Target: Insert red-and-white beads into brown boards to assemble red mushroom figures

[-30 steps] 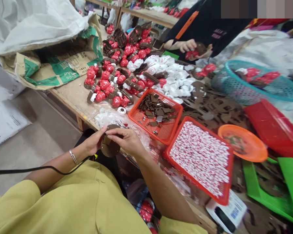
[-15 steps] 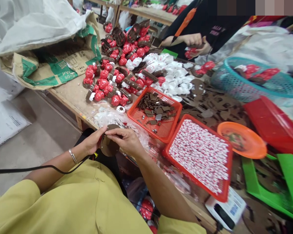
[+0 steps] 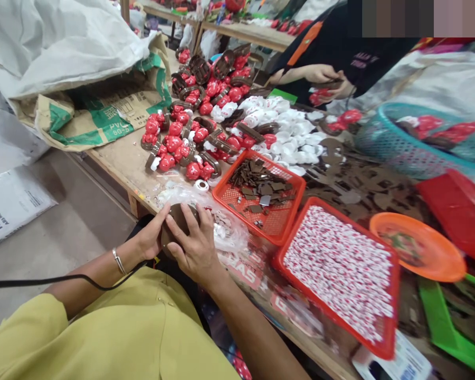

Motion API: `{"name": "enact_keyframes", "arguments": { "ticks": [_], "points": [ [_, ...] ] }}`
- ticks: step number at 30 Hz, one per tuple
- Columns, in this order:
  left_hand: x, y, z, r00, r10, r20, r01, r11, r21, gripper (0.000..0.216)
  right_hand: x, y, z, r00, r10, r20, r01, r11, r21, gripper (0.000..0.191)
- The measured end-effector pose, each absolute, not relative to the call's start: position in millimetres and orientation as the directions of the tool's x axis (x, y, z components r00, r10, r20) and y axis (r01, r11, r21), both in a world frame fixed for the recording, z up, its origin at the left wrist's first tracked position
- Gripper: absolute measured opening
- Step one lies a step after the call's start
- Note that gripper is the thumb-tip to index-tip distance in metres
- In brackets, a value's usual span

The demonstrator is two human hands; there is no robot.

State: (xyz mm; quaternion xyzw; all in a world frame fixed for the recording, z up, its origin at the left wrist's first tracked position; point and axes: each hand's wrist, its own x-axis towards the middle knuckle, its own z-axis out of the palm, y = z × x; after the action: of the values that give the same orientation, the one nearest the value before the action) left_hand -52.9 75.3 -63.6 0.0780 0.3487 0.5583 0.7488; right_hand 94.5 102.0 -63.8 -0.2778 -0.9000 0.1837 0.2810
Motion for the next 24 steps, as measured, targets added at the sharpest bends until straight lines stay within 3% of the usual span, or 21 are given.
{"name": "enact_keyframes", "arguments": {
  "ticks": [4, 7, 9, 11, 15, 19, 22, 24],
  "points": [
    [-54, 81, -63, 0.131, 0.848, -0.513, -0.794, 0.400, 0.458, 0.050, 108, 117, -73, -0.487, 0.793, 0.366, 0.095, 0.465, -0.880, 0.049],
    [-53, 81, -63, 0.116, 0.844, -0.524, -0.781, 0.403, 0.476, 0.052, 118, 123, -80, -0.329, 0.930, 0.165, -0.046, 0.159, -0.986, 0.062],
    [-49, 77, -63, 0.134, 0.858, -0.496, -0.731, 0.423, 0.536, 0.053, 120, 118, -84, -0.369, 0.929, -0.008, -0.018, -0.016, -1.000, 0.076],
    [-43, 72, -64, 0.131, 0.888, -0.442, -0.642, 0.415, 0.645, 0.055, 120, 107, -88, -0.405, 0.907, -0.114, -0.004, -0.126, -0.992, 0.075],
    [-30, 63, -67, 0.134, 0.929, -0.346, -0.492, 0.365, 0.790, 0.057, 119, 89, -94, -0.369, 0.922, -0.119, -0.044, -0.145, -0.988, 0.064],
    [-23, 59, -57, 0.275, 0.933, -0.234, -0.347, 0.323, 0.881, 0.062, 142, 83, -95, -0.364, 0.924, -0.116, -0.078, -0.154, -0.985, 0.066],
    [-29, 61, -40, 0.497, 0.854, -0.156, -0.221, 0.298, 0.929, 0.074, 185, 73, -95, -0.343, 0.904, -0.254, -0.149, -0.319, -0.936, 0.060],
    [-35, 64, -29, 0.510, 0.841, -0.181, -0.211, 0.326, 0.921, 0.073, 225, 60, -97, -0.348, 0.847, -0.402, -0.179, -0.481, -0.858, 0.048]
  ]
}}
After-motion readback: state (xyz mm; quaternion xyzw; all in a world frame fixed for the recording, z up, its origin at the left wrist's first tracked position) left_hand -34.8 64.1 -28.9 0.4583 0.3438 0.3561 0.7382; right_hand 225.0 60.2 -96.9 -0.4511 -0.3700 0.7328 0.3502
